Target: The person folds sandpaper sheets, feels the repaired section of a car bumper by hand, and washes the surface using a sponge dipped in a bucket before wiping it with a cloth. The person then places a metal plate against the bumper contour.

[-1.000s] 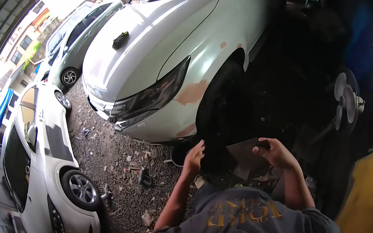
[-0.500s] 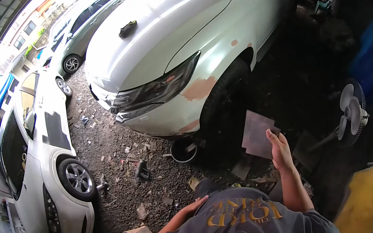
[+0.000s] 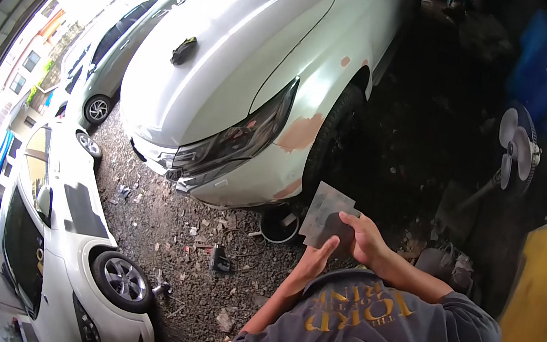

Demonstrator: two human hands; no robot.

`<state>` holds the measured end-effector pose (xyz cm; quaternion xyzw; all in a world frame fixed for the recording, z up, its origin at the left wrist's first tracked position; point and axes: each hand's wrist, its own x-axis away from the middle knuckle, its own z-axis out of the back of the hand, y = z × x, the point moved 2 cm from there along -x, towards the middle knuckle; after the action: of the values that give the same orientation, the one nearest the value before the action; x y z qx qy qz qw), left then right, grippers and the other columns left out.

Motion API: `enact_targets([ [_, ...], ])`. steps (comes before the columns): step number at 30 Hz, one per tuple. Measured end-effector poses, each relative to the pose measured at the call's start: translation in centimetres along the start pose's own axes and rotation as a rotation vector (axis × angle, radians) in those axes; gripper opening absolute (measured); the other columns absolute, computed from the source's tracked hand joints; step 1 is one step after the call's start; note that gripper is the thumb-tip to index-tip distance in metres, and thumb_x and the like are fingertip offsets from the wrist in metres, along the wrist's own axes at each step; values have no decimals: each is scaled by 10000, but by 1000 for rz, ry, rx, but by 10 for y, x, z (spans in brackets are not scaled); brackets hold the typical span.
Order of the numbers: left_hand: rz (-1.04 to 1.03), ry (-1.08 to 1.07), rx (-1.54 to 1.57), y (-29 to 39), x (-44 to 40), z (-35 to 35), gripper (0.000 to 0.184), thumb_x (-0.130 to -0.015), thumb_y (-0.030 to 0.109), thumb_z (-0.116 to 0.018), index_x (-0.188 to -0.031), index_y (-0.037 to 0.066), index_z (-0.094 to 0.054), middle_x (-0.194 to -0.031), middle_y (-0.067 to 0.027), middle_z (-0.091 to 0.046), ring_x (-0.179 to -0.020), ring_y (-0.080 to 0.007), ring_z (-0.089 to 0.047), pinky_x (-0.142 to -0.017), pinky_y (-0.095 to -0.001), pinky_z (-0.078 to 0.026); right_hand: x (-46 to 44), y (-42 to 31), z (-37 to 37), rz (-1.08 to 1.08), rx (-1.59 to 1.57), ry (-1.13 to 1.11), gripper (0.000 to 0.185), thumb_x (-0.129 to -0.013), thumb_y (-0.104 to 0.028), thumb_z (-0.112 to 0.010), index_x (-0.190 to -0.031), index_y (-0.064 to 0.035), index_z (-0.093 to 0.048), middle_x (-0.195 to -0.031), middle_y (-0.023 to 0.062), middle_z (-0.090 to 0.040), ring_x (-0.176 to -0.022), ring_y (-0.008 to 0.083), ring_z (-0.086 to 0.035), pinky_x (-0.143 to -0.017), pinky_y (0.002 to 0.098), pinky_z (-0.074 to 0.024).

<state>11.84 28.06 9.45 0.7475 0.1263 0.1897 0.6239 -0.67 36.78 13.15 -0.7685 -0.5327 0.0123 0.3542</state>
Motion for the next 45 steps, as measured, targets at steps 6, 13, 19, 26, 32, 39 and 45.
enact_targets([
  [6,4,266,337,-31,-6,60,499,-1057,349,-498,-1341,-60,-523,-1359,-113,-558,-1240,-202,-528,-1091,-339,-386,-20,36,8,-6,278,-41,274,-997,-259,-611,-1157,-37,-597,-1045,88,-692,-916,206,-687,-829,363,-566],
  [13,34,464,460,-16,17,109,513,-1063,402,-433,-1328,-28,-519,-1267,-148,-608,-1121,-261,-608,-954,-399,-496,-56,106,180,-127,1737,208,404,-932,-392,-624,-1078,-17,-656,-979,146,-728,-895,345,-710,-785,460,-559],
  [19,112,372,318,-22,31,121,620,-1065,520,-299,-1207,-20,-570,-996,-171,-686,-820,-247,-654,-714,-348,-491,-44,186,257,-590,1845,117,449,-945,-388,-542,-1203,-49,-685,-1229,189,-673,-1158,367,-631,-970,492,-491],
  [26,178,380,284,-43,38,124,688,-1061,557,-248,-1082,-38,-593,-896,-185,-695,-720,-244,-636,-650,-330,-474,-63,214,293,-551,1889,-308,522,-964,-427,-461,-1174,-8,-691,-1225,209,-667,-1146,385,-625,-985,499,-461],
  [32,129,482,384,-19,26,130,680,-1030,604,-340,-1129,-19,-593,-843,-166,-673,-682,-227,-612,-610,-318,-452,-32,86,177,-578,1744,-399,460,-939,-409,-545,-1063,-4,-724,-1116,220,-697,-1070,384,-643,-926,485,-481],
  [39,116,549,330,-2,5,141,674,-1047,573,-317,-1147,-34,-592,-859,-162,-697,-701,-236,-645,-631,-325,-486,140,-190,-100,1405,1846,442,247,-875,-114,-688,-1106,-43,-642,-1041,124,-645,-928,279,-639,-773,372,-498],
  [45,32,438,254,3,-5,140,650,-1056,549,-317,-1143,-26,-607,-910,-167,-713,-735,-239,-677,-640,-325,-502,251,-264,-214,1841,2531,-499,470,-957,-427,-652,-869,33,-617,-895,104,-575,-711,215,-592,-598,318,-494],
])
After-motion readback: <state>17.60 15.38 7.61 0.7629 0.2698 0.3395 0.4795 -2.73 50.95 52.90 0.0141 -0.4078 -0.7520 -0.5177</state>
